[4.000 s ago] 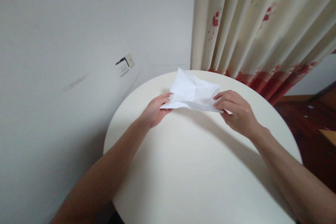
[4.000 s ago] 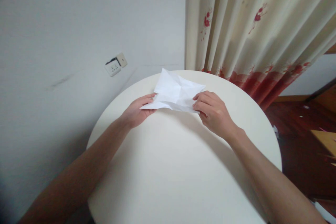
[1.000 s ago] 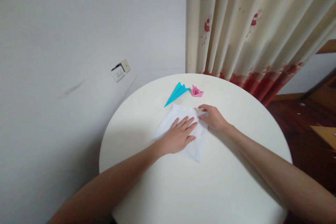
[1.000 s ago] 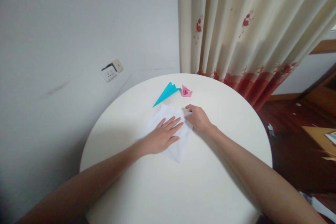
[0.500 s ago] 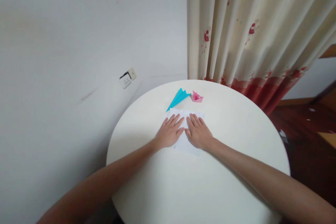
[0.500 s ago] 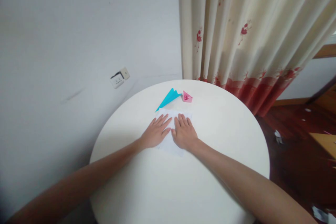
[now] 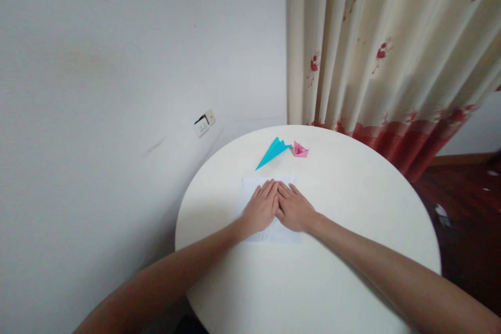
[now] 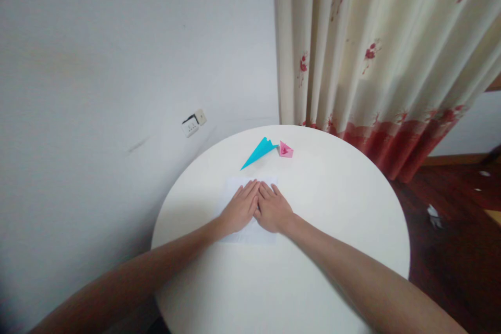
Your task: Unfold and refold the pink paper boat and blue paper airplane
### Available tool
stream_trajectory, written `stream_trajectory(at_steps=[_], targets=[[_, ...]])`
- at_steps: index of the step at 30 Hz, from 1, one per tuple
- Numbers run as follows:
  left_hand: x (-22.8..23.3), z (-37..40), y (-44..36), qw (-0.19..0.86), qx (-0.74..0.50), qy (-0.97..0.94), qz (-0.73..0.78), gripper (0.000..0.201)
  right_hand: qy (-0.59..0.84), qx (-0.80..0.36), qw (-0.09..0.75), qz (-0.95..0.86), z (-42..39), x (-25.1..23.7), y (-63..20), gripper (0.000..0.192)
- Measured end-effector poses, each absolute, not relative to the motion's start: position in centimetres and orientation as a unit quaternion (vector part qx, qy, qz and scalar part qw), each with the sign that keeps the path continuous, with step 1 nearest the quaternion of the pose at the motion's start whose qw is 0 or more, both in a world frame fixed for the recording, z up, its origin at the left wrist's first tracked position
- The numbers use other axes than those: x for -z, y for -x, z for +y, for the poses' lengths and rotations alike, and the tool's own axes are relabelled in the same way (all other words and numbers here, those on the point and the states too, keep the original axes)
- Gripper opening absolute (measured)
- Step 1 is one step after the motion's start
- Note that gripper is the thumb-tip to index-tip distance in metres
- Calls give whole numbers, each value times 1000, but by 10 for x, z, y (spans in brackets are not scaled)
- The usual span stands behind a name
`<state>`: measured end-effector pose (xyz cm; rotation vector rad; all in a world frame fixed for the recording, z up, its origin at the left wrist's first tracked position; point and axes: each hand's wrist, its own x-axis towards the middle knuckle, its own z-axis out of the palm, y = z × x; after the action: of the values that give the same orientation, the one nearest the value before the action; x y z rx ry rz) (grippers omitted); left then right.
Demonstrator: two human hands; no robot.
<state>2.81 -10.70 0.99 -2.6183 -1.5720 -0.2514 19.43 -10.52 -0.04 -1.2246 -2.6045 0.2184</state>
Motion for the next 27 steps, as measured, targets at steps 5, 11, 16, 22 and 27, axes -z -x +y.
stream_trajectory(at_steps=[5,11,16,22,27], targets=[[5,-110,-15,71,82,826,-553,58,464,-69,119,-875,-85,2,-205,63],[3,-107,15,68,56,800,-594,59,575,-61,114,-808,-67,3,-226,62],[2,-94,66,51,24,778,-626,59,597,-56,137,-788,-66,6,-233,60],[-2,-60,139,40,-9,762,-646,59,590,-44,144,-793,-65,5,-231,52],[0,-8,177,19,-9,759,-651,62,590,-32,139,-795,-64,5,-229,49]])
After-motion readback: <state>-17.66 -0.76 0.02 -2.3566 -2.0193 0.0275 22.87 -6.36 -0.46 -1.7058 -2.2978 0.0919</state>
